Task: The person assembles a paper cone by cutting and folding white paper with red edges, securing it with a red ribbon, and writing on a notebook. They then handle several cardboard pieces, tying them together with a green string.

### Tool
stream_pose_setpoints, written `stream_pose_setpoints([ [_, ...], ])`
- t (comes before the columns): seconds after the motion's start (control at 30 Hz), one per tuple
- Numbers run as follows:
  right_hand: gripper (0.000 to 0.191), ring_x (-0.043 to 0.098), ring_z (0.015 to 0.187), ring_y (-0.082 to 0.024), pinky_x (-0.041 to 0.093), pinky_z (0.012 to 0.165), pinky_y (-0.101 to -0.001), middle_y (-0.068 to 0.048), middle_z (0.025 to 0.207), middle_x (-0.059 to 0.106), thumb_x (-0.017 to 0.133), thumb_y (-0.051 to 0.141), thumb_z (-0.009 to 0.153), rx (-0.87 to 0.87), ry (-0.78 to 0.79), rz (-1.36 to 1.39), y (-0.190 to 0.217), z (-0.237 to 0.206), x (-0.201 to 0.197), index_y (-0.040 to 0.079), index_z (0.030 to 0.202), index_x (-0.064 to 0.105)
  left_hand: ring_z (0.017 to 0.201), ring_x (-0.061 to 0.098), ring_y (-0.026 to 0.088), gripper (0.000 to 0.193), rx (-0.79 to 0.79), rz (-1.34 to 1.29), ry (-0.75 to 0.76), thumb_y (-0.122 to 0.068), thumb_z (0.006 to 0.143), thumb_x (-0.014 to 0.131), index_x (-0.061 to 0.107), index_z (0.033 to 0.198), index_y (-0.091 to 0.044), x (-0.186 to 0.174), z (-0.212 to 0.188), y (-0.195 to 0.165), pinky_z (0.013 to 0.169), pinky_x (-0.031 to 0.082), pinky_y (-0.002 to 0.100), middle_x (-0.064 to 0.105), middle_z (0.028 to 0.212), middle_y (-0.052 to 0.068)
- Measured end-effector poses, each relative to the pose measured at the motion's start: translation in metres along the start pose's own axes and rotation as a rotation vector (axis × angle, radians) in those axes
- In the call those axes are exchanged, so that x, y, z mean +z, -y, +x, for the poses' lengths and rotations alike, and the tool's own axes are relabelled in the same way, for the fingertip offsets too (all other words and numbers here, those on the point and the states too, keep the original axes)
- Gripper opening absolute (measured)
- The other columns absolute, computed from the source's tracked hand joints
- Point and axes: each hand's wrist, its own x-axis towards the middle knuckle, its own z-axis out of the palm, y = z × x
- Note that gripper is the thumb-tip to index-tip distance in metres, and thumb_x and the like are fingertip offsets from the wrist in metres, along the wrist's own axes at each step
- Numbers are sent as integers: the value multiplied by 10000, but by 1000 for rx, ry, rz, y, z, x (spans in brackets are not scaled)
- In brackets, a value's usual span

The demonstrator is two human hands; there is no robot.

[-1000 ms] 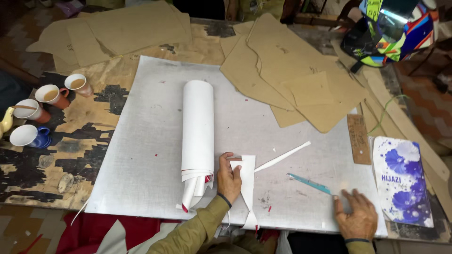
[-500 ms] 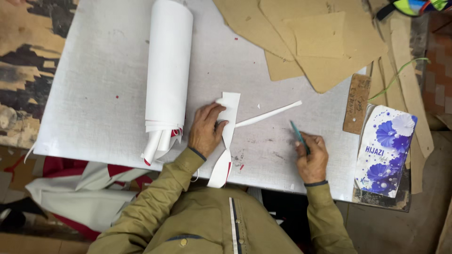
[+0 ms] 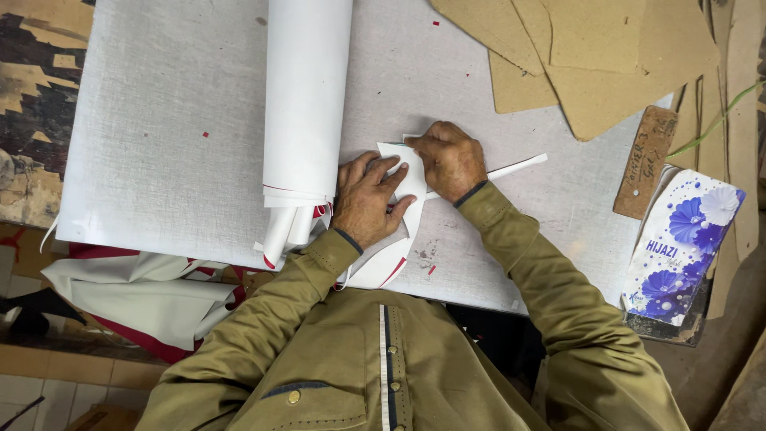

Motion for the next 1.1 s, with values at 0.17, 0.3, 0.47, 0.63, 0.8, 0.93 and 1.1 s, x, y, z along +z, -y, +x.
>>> stream_pose_setpoints([
  [0.17, 293, 642, 835, -232, 580, 686, -346, -66, 839, 671, 769, -71, 788, 0, -20, -102, -18, -14, 0, 77, 1037, 813, 1321, 422, 338, 502, -31, -6, 28, -360, 892, 772, 714, 1270, -35, 0, 2, -1, 1087, 344, 513, 583, 1373, 100],
  [0.3, 259, 626, 828, -223, 575, 699, -338, -73, 861, 695, 743, -99, 836, 41, -23, -206, -44, -40, -37, 73, 1019, 809, 1335, 419, 349, 538, -75, -61, 101, -368, 879, 784, 685, 1307, -57, -5, 3, 0, 1107, 337, 527, 581, 1392, 106],
  [0.47, 299, 612, 791, -205, 564, 671, -322, -83, 847, 673, 702, -129, 870, 121, 73, -16, -25, -76, -65, 53, 1085, 803, 1458, 303, 434, 971, -46, -204, 108, -490, 791, 844, 402, 1521, -26, -17, -17, -8, 1182, 253, 584, 467, 1519, 235],
  [0.63, 355, 627, 760, -192, 570, 643, -322, -63, 834, 633, 710, -114, 787, 78, 138, 137, 18, -103, -44, 75, 1074, 801, 1502, 204, 452, 1114, -108, -148, 214, -570, 755, 886, 303, 1555, -58, -17, -29, -21, 1200, 142, 628, 430, 1539, 214],
  [0.8, 419, 635, 802, -201, 581, 658, -324, -45, 835, 627, 715, -113, 737, -31, 164, 45, 24, -100, -25, 94, 1090, 804, 1510, 164, 425, 1151, -121, -42, 285, -534, 683, 891, 298, 1553, -68, -15, -25, -24, 1214, 103, 622, 411, 1575, 169],
  [0.93, 438, 627, 842, -202, 586, 689, -324, -45, 877, 643, 711, -118, 725, -26, 170, -32, 26, -101, -22, 92, 1098, 802, 1507, 158, 421, 1200, -163, -50, 335, -534, 656, 911, 269, 1544, -45, -17, -23, -27, 1213, 93, 622, 394, 1556, 193],
  [1.1, 449, 633, 874, -225, 592, 712, -336, -60, 898, 666, 677, -152, 709, 80, 167, -107, 18, -114, -45, 84, 1070, 802, 1500, 148, 415, 1256, -202, -58, 368, -509, 604, 927, 241, 1537, -22, -24, -15, -32, 1210, 80, 608, 365, 1554, 220],
])
